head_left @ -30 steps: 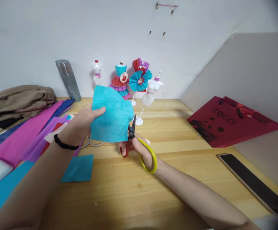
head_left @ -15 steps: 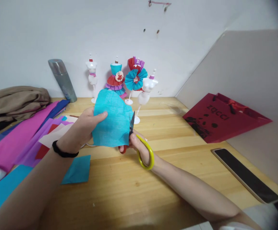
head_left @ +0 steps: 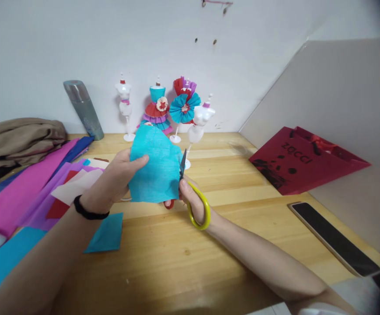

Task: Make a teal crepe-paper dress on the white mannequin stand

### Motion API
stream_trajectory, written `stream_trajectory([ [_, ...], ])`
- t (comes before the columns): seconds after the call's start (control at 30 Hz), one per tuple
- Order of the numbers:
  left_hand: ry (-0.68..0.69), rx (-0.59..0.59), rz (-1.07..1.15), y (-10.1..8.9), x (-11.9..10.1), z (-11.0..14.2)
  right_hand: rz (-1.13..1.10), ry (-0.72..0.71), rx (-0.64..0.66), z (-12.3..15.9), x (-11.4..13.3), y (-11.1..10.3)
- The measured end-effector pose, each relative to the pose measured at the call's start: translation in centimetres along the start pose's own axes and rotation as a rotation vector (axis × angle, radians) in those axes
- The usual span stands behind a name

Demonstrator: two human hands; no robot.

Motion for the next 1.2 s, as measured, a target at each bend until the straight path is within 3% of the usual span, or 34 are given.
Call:
stream_trajectory([
  [0.27, -0.009, 0.010, -0.009, 0.2, 0.0, 0.2, 0.195, -0.006, -0.065, 0.3, 0.0, -0.1],
  [0.93, 0.030, -0.039, -0.046, 0.7, -0.2, 0.6, 0.053, 0.156, -0.125, 0.4, -0.6, 0.9],
  [1.2, 0.035, 0.047, -0.033, -0.6, -0.6, -0.1, 0.043, 0.033, -0.035, 0.3, -0.3, 0.4],
])
Point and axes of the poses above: each hand's wrist, its own z-axis away from the middle knuckle, its own y-axis out of the palm, x = y × z, the point moved 1 cm from there along -z, towards the middle knuckle, and after that the axes turned 15 degrees about z, right-handed, at the moved point
